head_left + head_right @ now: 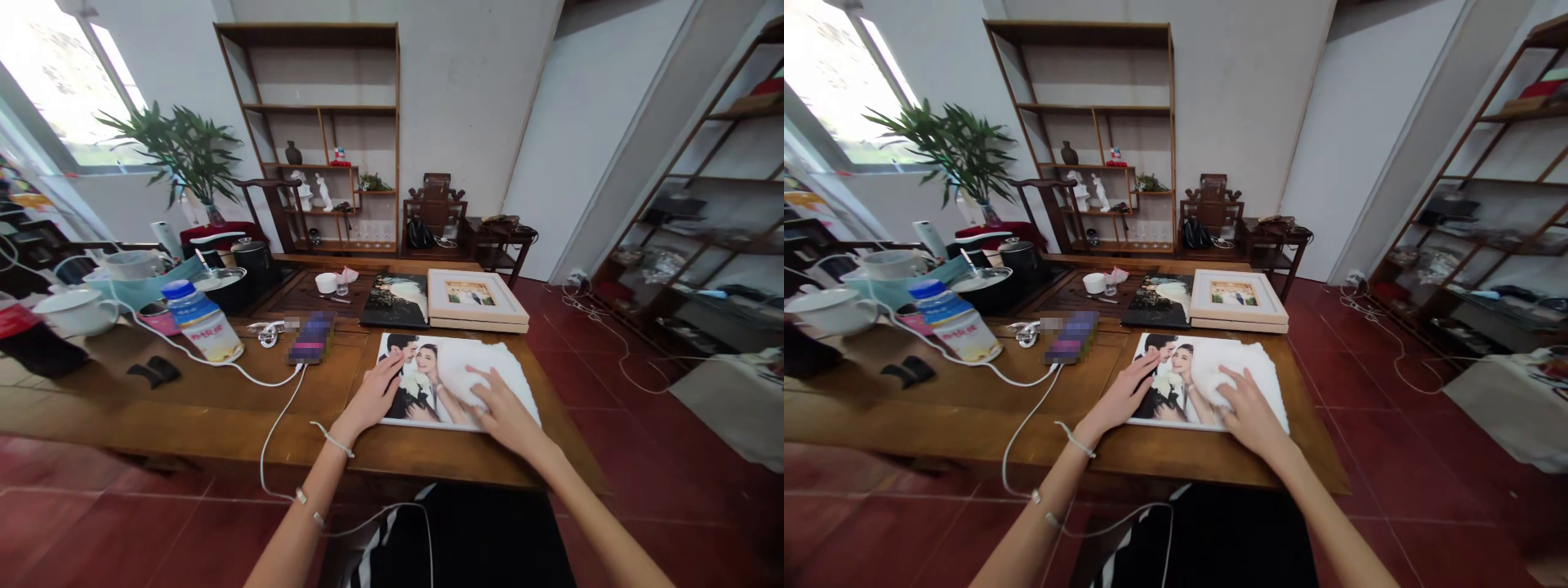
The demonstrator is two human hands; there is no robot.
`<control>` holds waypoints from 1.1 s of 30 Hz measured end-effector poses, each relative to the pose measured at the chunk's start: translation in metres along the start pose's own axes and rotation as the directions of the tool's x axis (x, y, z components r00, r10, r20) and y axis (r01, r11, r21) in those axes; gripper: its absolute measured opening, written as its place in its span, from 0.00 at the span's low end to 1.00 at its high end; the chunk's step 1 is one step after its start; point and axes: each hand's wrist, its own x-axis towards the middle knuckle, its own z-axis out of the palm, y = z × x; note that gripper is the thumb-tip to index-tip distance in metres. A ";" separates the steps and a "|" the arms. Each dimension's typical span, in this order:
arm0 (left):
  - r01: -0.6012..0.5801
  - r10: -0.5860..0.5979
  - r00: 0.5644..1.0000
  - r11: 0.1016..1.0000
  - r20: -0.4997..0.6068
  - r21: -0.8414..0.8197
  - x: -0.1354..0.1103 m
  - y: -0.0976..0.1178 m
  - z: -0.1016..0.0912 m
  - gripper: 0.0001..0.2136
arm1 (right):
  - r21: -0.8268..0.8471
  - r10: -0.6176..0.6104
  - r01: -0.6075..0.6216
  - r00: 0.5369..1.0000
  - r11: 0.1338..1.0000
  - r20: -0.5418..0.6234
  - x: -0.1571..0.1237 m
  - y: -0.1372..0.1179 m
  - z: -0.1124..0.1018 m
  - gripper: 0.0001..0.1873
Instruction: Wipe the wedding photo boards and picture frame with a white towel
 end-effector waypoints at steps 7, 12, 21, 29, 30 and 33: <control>0.014 -0.014 1.000 1.000 0.000 -0.005 -0.001 -0.001 0.000 0.20 | -0.027 0.121 -0.124 0.989 0.992 -0.080 0.066 0.020 0.015 0.16; 0.028 -0.028 1.000 0.999 -0.012 -0.019 0.000 0.001 0.000 0.20 | -0.056 0.031 -0.035 0.997 0.998 -0.073 0.024 -0.025 0.021 0.14; -0.001 0.001 1.000 1.000 -0.010 -0.025 0.001 -0.001 0.001 0.20 | 0.045 -0.141 0.138 0.988 0.989 0.064 0.000 -0.058 0.014 0.15; 0.022 -0.022 1.000 1.000 -0.002 -0.004 -0.001 0.001 -0.001 0.20 | -0.026 -0.006 0.007 1.000 1.000 0.013 0.089 -0.002 0.022 0.20; 0.022 -0.022 1.000 1.000 -0.002 -0.008 -0.001 0.001 -0.001 0.20 | -0.040 0.006 -0.005 1.000 0.999 0.004 0.092 -0.002 0.024 0.19; 0.020 -0.020 1.000 0.999 -0.008 -0.026 0.000 -0.001 0.000 0.20 | -0.071 0.005 -0.006 1.000 0.997 -0.016 0.081 -0.016 0.027 0.17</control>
